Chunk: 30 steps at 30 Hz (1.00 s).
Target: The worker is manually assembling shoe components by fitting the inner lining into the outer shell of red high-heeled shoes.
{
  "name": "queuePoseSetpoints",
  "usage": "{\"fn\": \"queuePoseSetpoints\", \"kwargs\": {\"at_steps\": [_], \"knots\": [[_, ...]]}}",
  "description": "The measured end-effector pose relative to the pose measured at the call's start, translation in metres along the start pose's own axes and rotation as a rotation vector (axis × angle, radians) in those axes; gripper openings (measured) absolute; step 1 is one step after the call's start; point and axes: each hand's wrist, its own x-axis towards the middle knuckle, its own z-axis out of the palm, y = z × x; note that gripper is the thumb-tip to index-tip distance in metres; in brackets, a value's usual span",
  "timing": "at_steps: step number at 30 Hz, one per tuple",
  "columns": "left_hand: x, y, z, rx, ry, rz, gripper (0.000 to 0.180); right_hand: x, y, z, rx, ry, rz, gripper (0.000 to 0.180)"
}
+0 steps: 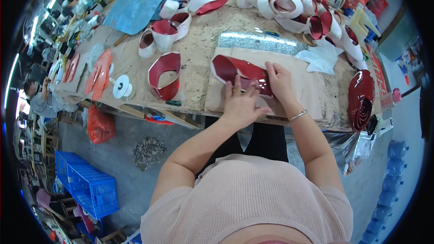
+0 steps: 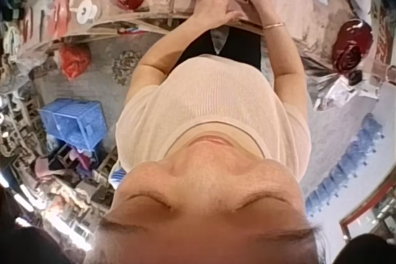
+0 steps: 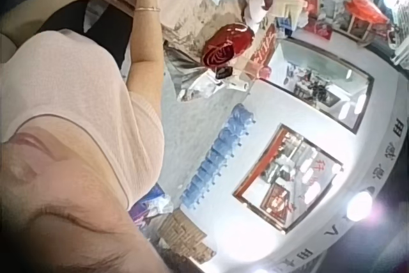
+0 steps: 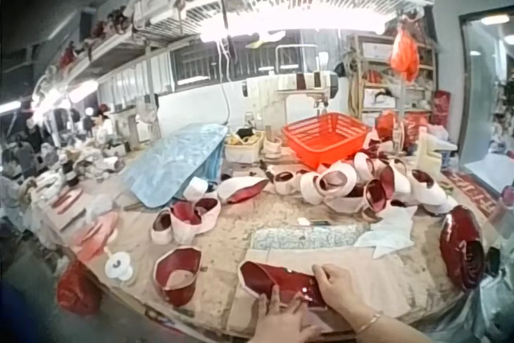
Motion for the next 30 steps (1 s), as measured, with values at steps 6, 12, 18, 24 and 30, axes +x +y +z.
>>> {"fn": "queuePoseSetpoints", "kwargs": {"at_steps": [6, 12, 18, 24, 30], "knots": [[-0.003, 0.009, 0.010, -0.264, 0.135, 0.070, 0.076, -0.002, -0.001, -0.011, 0.192, 0.062, 0.088, 0.035], [0.000, 0.006, -0.019, -0.899, 0.648, -0.056, 0.025, -0.043, -0.054, 0.017, 0.752, 0.044, -0.015, 0.029], [-0.028, -0.127, -0.082, -0.164, 0.713, -0.206, 0.018, -0.047, -0.048, 0.010, 0.237, -0.140, -0.229, 0.021], [-0.103, -0.171, -0.075, 0.245, 0.248, -0.344, 0.040, -0.067, -0.025, -0.002, 0.200, -0.194, -0.162, 0.010], [-0.118, -0.157, -0.085, 0.326, 0.535, -0.451, 0.040, -0.068, -0.030, 0.002, 0.058, -0.272, -0.119, 0.009]]}}
